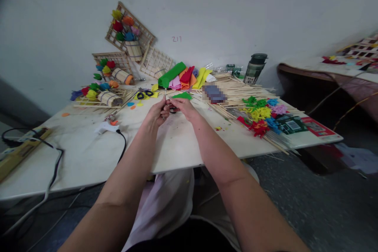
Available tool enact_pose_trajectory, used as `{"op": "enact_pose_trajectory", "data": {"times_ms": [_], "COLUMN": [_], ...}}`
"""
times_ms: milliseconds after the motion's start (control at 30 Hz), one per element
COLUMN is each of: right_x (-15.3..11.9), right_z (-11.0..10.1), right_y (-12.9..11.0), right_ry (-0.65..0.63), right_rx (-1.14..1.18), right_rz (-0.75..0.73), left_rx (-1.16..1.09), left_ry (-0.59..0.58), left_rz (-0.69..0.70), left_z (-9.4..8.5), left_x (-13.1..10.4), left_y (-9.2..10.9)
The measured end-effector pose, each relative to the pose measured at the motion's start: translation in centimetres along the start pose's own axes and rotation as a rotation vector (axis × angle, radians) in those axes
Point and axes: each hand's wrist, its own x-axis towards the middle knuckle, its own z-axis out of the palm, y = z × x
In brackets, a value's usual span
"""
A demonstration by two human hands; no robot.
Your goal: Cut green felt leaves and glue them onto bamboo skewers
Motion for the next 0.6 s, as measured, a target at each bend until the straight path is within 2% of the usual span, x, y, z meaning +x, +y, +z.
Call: {"op": "enact_pose_trajectory", "data": {"times_ms": [67, 167, 267, 500, 600], "right_x": [-0.1, 0.1, 0.3, 0.1, 0.4], "right_z": [0.4, 0.5, 0.5, 0.6, 0.5], "right_y": [0.1, 0.4, 0.5, 0.4, 0.4], "right_ry": [-0.031, 0.005, 0.048, 0.042, 0.124], "right_rx": [0.028, 0.077, 0.092, 0.154, 0.115], "right_rz": [0.006, 0.009, 0.000, -0.018, -0.053], "left_rx": [-0.035, -0.067, -0.038, 0.102, 0.222], "left_ry": [-0.013, -0.051, -0.076, -0.039, 0.048], "left_rz": [-0.076, -0.125, -0.083, 0.047, 0.051], "left_z": [0.3, 0.5, 0.3, 0.1, -0.2], "left_x": [-0.1, 0.0, 0.2, 0.7, 0.9], "left_y": [0.1, -0.1, -0.6, -1.6, -1.7]}}
